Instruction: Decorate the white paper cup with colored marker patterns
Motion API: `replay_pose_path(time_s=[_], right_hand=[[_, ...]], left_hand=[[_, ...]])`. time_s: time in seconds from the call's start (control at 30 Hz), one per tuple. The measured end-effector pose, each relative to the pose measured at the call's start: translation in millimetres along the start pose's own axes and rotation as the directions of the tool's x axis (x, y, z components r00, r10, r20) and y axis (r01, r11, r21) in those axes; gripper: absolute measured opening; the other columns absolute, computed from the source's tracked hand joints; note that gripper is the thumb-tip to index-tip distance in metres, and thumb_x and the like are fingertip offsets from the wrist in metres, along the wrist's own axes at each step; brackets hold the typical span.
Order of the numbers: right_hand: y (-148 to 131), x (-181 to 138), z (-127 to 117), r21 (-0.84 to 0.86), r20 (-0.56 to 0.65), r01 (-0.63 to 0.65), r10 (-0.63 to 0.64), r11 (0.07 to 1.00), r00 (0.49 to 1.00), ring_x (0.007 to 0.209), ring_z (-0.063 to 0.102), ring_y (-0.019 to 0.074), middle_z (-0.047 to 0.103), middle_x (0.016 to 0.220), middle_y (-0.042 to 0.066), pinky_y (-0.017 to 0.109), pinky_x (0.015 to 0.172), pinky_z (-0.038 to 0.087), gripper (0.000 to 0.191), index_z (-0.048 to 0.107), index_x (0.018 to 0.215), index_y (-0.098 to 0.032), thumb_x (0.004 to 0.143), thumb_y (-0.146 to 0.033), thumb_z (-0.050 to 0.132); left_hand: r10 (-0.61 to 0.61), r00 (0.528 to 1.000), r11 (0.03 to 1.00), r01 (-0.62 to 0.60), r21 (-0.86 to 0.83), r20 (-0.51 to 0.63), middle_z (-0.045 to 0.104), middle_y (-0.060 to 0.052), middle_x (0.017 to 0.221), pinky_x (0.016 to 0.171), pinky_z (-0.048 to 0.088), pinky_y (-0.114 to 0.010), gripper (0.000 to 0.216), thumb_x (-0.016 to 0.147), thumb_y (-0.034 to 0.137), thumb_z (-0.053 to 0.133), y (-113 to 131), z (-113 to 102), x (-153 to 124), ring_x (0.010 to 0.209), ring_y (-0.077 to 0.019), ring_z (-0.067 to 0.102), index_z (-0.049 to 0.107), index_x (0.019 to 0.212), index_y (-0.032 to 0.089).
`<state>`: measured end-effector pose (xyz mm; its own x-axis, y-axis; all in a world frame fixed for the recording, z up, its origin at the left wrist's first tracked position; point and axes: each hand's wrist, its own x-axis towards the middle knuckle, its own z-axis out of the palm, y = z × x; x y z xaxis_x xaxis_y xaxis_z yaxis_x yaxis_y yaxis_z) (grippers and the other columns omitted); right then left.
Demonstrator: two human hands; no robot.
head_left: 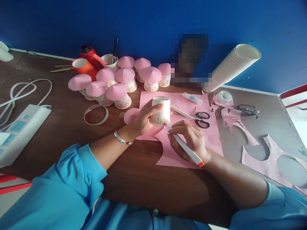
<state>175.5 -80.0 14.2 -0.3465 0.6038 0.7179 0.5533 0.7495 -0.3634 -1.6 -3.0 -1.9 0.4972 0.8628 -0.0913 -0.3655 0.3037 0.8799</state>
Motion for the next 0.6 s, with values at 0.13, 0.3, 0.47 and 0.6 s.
replay_pose_path(time_s=[0.13, 0.3, 0.47, 0.6], right_hand=[[-1.1, -0.1, -1.0, 0.005, 0.021, -0.007, 0.007, 1.000, 1.000, 0.070, 0.070, 0.0149, 0.068, 0.083, 0.001, 0.026, 0.061, 0.057, 0.021, 0.057, 0.102, -0.022, 0.090, -0.006, 0.063], [-1.6, 0.3, -0.5, 0.011, 0.024, -0.004, 0.004, 1.000, 1.000, 0.069, 0.070, 0.0150, 0.068, 0.082, 0.001, 0.026, 0.060, 0.058, 0.021, 0.057, 0.104, -0.023, 0.091, -0.007, 0.062], [-1.4, 0.3, -0.7, 0.012, 0.017, -0.002, 0.002, 1.000, 1.000, 0.069, 0.071, 0.0151, 0.068, 0.083, 0.001, 0.026, 0.060, 0.058, 0.023, 0.057, 0.104, -0.023, 0.091, -0.006, 0.062], [-1.0, -0.9, -1.9, 0.016, 0.010, -0.010, 0.009, 1.000, 1.000, 0.071, 0.072, 0.0152, 0.069, 0.084, 0.001, 0.026, 0.061, 0.058, 0.022, 0.058, 0.105, -0.023, 0.091, -0.007, 0.063]], left_hand=[[-0.008, 1.000, 1.000, 0.008, -0.018, 0.020, 0.073, -0.011, 0.100, 0.070, 0.055, -0.038, 0.044, 0.086, 0.053, 0.072, 0.5, 0.0, -0.6, 0.095, -0.0297, 0.067, 0.067, 0.112, 0.018], [-0.019, 1.000, 1.000, 0.018, -0.013, -0.005, 0.074, -0.012, 0.105, 0.074, 0.058, -0.044, 0.048, 0.081, 0.057, 0.076, 1.5, 1.3, -0.9, 0.097, -0.0337, 0.069, 0.067, 0.109, 0.018], [-0.008, 1.000, 1.000, 0.008, -0.002, 0.012, 0.073, -0.012, 0.105, 0.073, 0.057, -0.042, 0.047, 0.085, 0.056, 0.073, 0.7, 0.5, -0.4, 0.100, -0.0336, 0.068, 0.067, 0.111, 0.018], [0.022, 1.000, 0.999, -0.021, -0.024, 0.019, 0.072, -0.011, 0.107, 0.075, 0.058, -0.039, 0.044, 0.086, 0.054, 0.072, -1.4, -1.2, 1.2, 0.105, -0.0318, 0.067, 0.067, 0.113, 0.019]])
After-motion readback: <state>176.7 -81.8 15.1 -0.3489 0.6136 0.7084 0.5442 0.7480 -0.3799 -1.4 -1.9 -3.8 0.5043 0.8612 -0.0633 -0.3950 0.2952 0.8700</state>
